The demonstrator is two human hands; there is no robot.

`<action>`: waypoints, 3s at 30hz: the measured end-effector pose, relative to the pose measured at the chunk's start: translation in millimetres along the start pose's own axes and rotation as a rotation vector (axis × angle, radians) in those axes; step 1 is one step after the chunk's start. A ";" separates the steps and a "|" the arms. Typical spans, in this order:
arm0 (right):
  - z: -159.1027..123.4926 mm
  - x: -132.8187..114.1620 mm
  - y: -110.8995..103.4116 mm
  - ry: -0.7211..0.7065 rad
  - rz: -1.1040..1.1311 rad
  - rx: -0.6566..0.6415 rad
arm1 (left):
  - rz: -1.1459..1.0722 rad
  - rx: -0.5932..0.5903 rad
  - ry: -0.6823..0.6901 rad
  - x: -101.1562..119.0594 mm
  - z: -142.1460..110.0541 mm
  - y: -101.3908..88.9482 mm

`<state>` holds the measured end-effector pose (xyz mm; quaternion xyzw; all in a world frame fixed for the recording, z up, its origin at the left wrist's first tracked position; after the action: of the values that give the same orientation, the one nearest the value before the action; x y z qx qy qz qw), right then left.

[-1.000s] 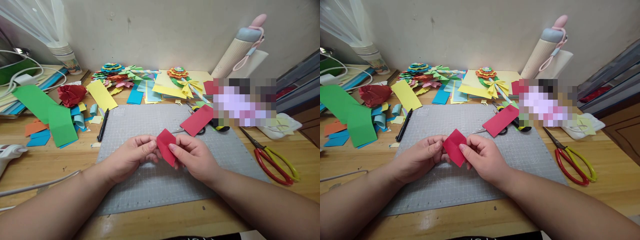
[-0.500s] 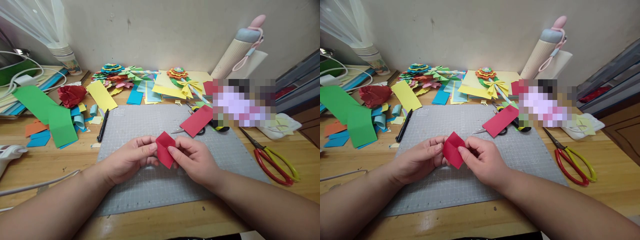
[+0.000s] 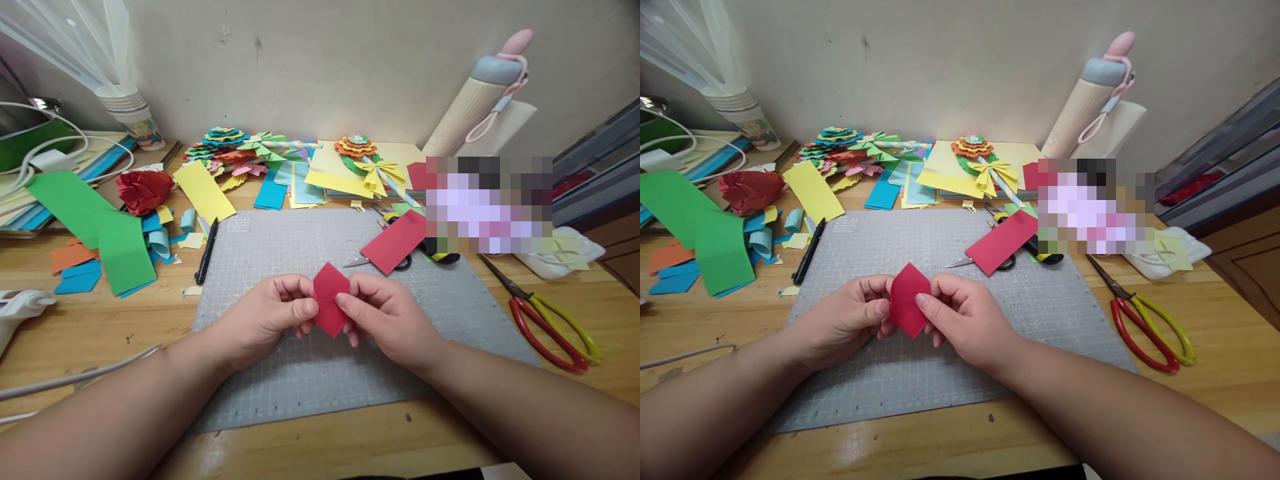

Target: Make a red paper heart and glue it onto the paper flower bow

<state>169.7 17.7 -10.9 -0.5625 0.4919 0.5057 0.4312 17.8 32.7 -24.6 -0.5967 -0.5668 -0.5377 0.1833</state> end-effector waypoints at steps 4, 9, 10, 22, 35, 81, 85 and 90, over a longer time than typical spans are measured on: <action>1.9 -0.3 -0.6 0.014 0.031 0.020 | -0.049 -0.021 -0.024 0.2 1.3 1.5; 0.5 -3.8 0.5 -0.053 -0.068 0.008 | 0.015 -0.007 -0.019 -0.8 2.1 0.7; 0.2 -3.9 0.8 -0.060 -0.077 -0.002 | 0.019 0.003 -0.017 -0.9 2.1 0.3; -2.4 -3.3 3.3 -0.078 0.019 -0.112 | 0.004 0.077 -0.006 2.1 0.8 0.0; -4.0 -3.1 -0.3 -0.225 -0.270 -0.037 | 0.031 0.044 0.002 2.1 1.6 0.1; -5.1 -13.6 6.6 -0.381 -0.301 -0.132 | 0.110 0.011 -0.021 1.4 -1.3 1.0; -5.8 -12.6 6.3 -0.358 -0.299 -0.135 | 0.112 0.011 -0.018 1.9 -1.4 1.6; -6.4 -11.2 5.4 -0.343 -0.295 -0.134 | 0.109 0.014 -0.013 2.0 -2.3 1.7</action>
<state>165.3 12.0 1.0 -0.5614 0.2892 0.5572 0.5393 17.9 31.3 -21.4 -0.6288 -0.5383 -0.5190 0.2132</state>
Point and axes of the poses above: each hand's wrist, its own z-axis towards the middle knuckle, its own y-axis out of the palm, x = y × z, the point moved 4 cm from there along z, towards the middle knuckle, and after that the axes turned 14 degrees about x, right-handed, at the moved point
